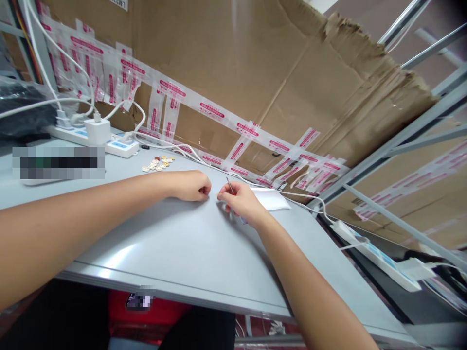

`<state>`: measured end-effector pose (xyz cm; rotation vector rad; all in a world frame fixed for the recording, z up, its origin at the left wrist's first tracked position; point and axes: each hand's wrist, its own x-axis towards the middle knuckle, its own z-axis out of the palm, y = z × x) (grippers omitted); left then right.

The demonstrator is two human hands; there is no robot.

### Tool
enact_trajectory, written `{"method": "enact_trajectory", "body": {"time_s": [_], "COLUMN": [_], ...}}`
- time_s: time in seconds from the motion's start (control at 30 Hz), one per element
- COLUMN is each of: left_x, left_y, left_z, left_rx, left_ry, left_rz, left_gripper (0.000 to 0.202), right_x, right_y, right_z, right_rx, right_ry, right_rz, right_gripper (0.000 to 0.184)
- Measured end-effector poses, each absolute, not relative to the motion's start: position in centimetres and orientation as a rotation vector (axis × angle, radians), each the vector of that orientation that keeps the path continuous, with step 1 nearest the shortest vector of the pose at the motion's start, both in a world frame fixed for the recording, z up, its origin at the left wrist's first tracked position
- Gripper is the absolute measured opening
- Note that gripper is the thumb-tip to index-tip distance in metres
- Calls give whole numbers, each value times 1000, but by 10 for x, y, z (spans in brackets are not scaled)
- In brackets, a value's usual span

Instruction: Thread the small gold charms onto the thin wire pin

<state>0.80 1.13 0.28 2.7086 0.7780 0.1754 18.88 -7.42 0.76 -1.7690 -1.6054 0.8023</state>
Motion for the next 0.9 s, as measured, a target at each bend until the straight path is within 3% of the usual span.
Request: {"method": "enact_trajectory", "body": {"time_s": [0.33, 0.9], "left_x": [15, 15], "left_y": [-21, -30], "left_z": [38, 35], "left_rx": [2920, 2616], "left_ry": [1062, 1275], "left_rz": [-280, -414], "left_gripper": [28, 34], "right_x": [185, 186], "right_y": [-77, -75], "right_z": [9, 6], "right_rx": [-1768, -1687], "right_ry": [-1608, -1624], "right_rz": [787, 822], "right_gripper": [9, 13]}}
